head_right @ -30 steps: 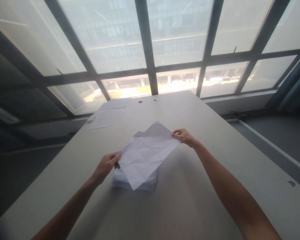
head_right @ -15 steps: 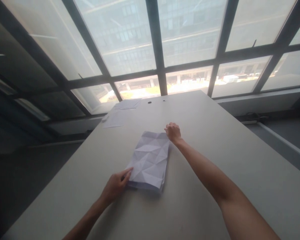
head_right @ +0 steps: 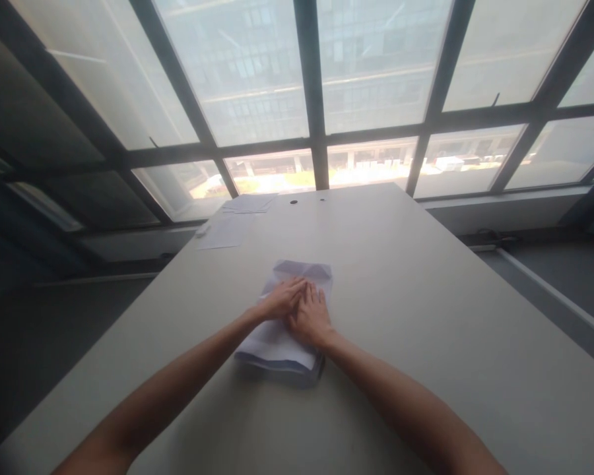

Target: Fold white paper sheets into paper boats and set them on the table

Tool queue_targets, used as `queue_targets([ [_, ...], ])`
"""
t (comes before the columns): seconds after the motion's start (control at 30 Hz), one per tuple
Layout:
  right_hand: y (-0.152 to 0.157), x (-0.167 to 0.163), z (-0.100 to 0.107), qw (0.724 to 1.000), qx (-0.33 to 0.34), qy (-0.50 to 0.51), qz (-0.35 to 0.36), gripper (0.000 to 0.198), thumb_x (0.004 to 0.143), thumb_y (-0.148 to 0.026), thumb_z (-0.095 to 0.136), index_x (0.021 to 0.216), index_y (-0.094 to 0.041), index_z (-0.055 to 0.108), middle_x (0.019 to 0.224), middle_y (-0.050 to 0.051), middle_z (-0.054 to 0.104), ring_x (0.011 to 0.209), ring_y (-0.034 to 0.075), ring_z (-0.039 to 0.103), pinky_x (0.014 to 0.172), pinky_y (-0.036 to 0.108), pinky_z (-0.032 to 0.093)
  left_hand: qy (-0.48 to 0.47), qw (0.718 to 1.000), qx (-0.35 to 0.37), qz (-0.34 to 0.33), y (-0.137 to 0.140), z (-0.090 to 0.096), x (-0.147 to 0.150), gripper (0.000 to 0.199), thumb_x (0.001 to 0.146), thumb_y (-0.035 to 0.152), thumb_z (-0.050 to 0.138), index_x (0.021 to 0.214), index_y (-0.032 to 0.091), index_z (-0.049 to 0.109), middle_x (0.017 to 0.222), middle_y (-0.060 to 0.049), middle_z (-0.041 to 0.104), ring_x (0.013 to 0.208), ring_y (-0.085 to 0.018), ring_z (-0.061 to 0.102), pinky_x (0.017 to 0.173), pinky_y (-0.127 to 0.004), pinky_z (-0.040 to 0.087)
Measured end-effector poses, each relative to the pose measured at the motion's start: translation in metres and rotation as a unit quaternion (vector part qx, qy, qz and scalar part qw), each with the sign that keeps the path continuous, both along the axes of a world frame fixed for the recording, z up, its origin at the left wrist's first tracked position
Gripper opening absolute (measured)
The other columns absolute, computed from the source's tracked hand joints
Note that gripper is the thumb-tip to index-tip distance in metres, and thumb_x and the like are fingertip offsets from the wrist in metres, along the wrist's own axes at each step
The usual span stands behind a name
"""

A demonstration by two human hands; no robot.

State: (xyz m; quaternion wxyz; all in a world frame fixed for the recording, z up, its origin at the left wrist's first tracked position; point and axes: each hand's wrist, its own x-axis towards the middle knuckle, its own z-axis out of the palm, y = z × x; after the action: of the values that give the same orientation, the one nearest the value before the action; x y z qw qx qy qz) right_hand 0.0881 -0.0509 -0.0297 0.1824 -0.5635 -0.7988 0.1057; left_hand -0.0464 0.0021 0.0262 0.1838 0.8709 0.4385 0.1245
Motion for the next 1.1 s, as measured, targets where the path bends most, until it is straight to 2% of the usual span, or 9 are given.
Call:
queue_targets([
  [0.1, 0.000, 0.006, -0.002, 1.000, 0.007, -0.003, 0.017, 0.073, 0.093, -0.045, 0.035, 0.151, -0.002, 0.024, 0.158, 0.020, 0.017, 0.147, 0.031, 0.011, 0.117, 0.047, 0.004, 0.065, 0.995, 0.059, 0.036, 0.002, -0.039, 0.000, 0.050, 0.101, 0.034, 0.024, 0.148, 0.020, 0.036, 0.155, -0.010, 0.032, 0.146, -0.026, 0.021, 0.115, -0.053, 0.015],
  [0.2, 0.009, 0.020, -0.003, 0.999, 0.015, -0.015, 0.036, 0.066, 0.095, -0.040, 0.032, 0.151, -0.006, 0.026, 0.158, 0.016, 0.020, 0.147, 0.025, 0.014, 0.118, 0.044, 0.004, 0.091, 0.989, 0.104, 0.055, -0.003, -0.053, -0.008, 0.054, 0.101, 0.042, 0.024, 0.150, 0.020, 0.032, 0.157, -0.008, 0.027, 0.147, -0.029, 0.015, 0.116, -0.053, 0.012],
  [0.5, 0.084, 0.078, 0.021, 0.992, -0.047, -0.083, -0.084, 0.061, 0.096, -0.033, 0.034, 0.148, -0.003, 0.030, 0.156, 0.021, 0.023, 0.146, 0.030, 0.016, 0.115, 0.055, 0.006, 0.131, 0.983, 0.108, 0.068, -0.005, -0.048, -0.001, 0.055, 0.098, 0.047, 0.032, 0.150, 0.031, 0.029, 0.159, -0.004, 0.023, 0.146, -0.037, 0.013, 0.114, -0.058, 0.012],
  [0.57, 0.079, 0.067, 0.026, 0.990, -0.003, -0.074, -0.119, 0.058, 0.094, -0.024, 0.034, 0.147, 0.000, 0.031, 0.156, 0.024, 0.021, 0.146, 0.031, 0.012, 0.115, 0.054, 0.007, 0.137, 0.982, 0.108, 0.070, -0.005, -0.048, 0.000, 0.055, 0.098, 0.048, 0.031, 0.150, 0.033, 0.030, 0.159, -0.003, 0.023, 0.146, -0.037, 0.013, 0.114, -0.058, 0.012],
  [0.63, 0.066, 0.045, 0.026, 0.993, 0.046, -0.058, -0.094, 0.060, 0.092, -0.022, 0.037, 0.147, 0.001, 0.030, 0.157, 0.023, 0.018, 0.147, 0.031, 0.009, 0.115, 0.052, 0.006, 0.144, 0.981, 0.106, 0.075, -0.006, -0.048, 0.000, 0.055, 0.098, 0.049, 0.031, 0.150, 0.035, 0.027, 0.160, -0.002, 0.022, 0.146, -0.036, 0.013, 0.114, -0.058, 0.013],
  [0.73, 0.045, 0.014, 0.017, 0.999, 0.002, -0.042, -0.034, 0.065, 0.087, -0.023, 0.043, 0.146, 0.002, 0.031, 0.155, 0.023, 0.024, 0.145, 0.032, 0.015, 0.115, 0.050, 0.013, 0.158, 0.979, 0.101, 0.076, -0.006, -0.051, -0.001, 0.057, 0.097, 0.046, 0.033, 0.152, 0.034, 0.023, 0.160, 0.000, 0.019, 0.146, -0.034, 0.012, 0.115, -0.056, 0.014],
  [0.8, 0.038, 0.003, 0.009, 0.999, -0.014, -0.014, -0.036, 0.059, 0.093, -0.025, 0.034, 0.147, 0.000, 0.032, 0.154, 0.021, 0.030, 0.144, 0.030, 0.022, 0.115, 0.049, 0.017, 0.162, 0.978, 0.104, 0.083, -0.003, -0.052, -0.003, 0.054, 0.098, 0.041, 0.031, 0.152, 0.033, 0.024, 0.160, 0.001, 0.021, 0.146, -0.031, 0.014, 0.115, -0.053, 0.016],
  [0.93, 0.037, 0.005, -0.002, 0.999, 0.024, 0.015, -0.034, 0.060, 0.099, -0.037, 0.029, 0.146, 0.000, 0.033, 0.153, 0.020, 0.031, 0.144, 0.027, 0.022, 0.117, 0.044, 0.013, 0.158, 0.972, 0.126, 0.118, 0.013, -0.052, -0.015, 0.052, 0.099, 0.030, 0.025, 0.150, 0.022, 0.031, 0.157, -0.004, 0.029, 0.144, -0.023, 0.024, 0.116, -0.042, 0.020],
  [1.1, 0.035, 0.008, 0.005, 0.999, 0.034, 0.008, -0.025, 0.062, 0.096, -0.039, 0.038, 0.145, -0.001, 0.035, 0.153, 0.023, 0.029, 0.145, 0.029, 0.021, 0.117, 0.046, 0.012, 0.175, 0.964, 0.111, 0.164, 0.038, -0.048, -0.025, 0.056, 0.099, 0.038, 0.027, 0.151, 0.019, 0.029, 0.159, -0.006, 0.024, 0.146, -0.025, 0.020, 0.117, -0.048, 0.017],
])
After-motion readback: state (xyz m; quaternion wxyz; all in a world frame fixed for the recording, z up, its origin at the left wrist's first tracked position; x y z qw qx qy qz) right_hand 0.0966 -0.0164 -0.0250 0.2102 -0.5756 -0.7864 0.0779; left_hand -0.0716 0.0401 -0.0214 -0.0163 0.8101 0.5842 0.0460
